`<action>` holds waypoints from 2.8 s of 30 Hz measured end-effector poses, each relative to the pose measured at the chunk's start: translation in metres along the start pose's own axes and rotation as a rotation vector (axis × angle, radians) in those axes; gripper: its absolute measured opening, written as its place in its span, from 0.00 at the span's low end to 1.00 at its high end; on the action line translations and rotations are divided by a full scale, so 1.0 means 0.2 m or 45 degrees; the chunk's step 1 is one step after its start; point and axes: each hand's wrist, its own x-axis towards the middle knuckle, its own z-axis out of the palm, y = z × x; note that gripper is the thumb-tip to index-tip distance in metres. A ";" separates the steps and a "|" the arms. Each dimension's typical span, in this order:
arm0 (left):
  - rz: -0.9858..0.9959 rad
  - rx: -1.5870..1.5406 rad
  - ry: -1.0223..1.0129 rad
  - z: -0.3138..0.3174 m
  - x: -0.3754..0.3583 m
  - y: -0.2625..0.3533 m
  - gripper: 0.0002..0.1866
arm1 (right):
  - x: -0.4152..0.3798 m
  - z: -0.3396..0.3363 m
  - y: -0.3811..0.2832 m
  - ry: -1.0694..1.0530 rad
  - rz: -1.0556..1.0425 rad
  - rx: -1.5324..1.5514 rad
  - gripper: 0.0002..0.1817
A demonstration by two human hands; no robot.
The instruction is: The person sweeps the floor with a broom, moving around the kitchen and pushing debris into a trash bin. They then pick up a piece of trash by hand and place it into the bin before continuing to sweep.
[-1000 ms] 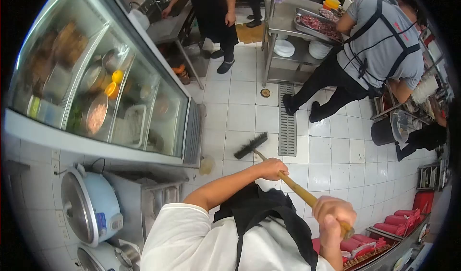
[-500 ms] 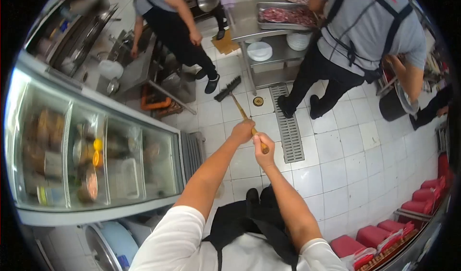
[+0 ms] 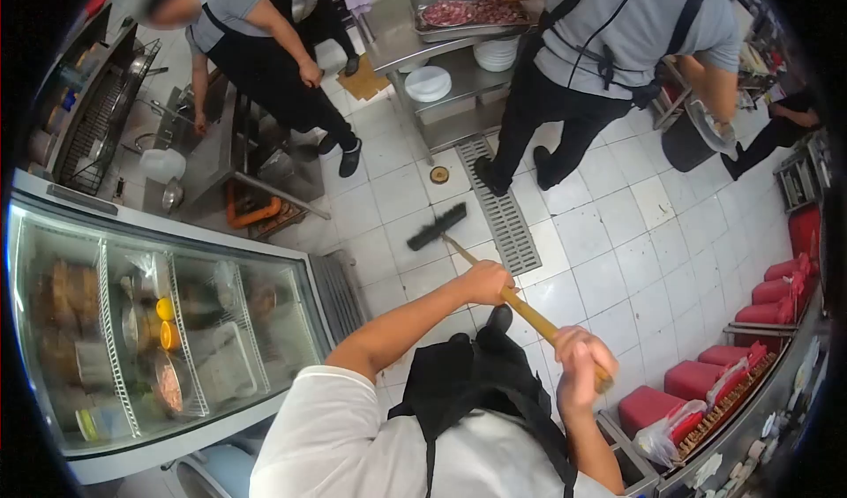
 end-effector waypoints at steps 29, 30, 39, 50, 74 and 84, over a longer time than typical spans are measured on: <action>0.280 -0.048 -0.152 -0.02 -0.60 0.33 0.18 | -0.65 0.26 -0.41 -0.214 -0.195 -0.015 0.15; 0.262 -0.013 -0.122 -0.08 -0.62 0.31 0.17 | -0.65 0.29 -0.40 -0.219 -0.211 0.006 0.14; -0.422 0.465 0.324 -0.25 -0.71 -0.89 0.16 | -0.33 0.72 0.77 -0.260 -0.009 -0.128 0.09; -0.208 0.087 -0.026 0.47 -0.72 -0.62 0.09 | -0.81 0.25 0.47 -0.037 -0.050 -0.398 0.08; -0.042 -0.449 0.522 0.79 -0.40 0.71 0.16 | -0.73 -0.16 -0.58 1.156 -0.073 -0.026 0.23; -0.376 -0.931 0.506 1.00 -0.18 0.46 0.18 | -0.33 -0.06 -0.38 0.775 -0.054 -0.302 0.24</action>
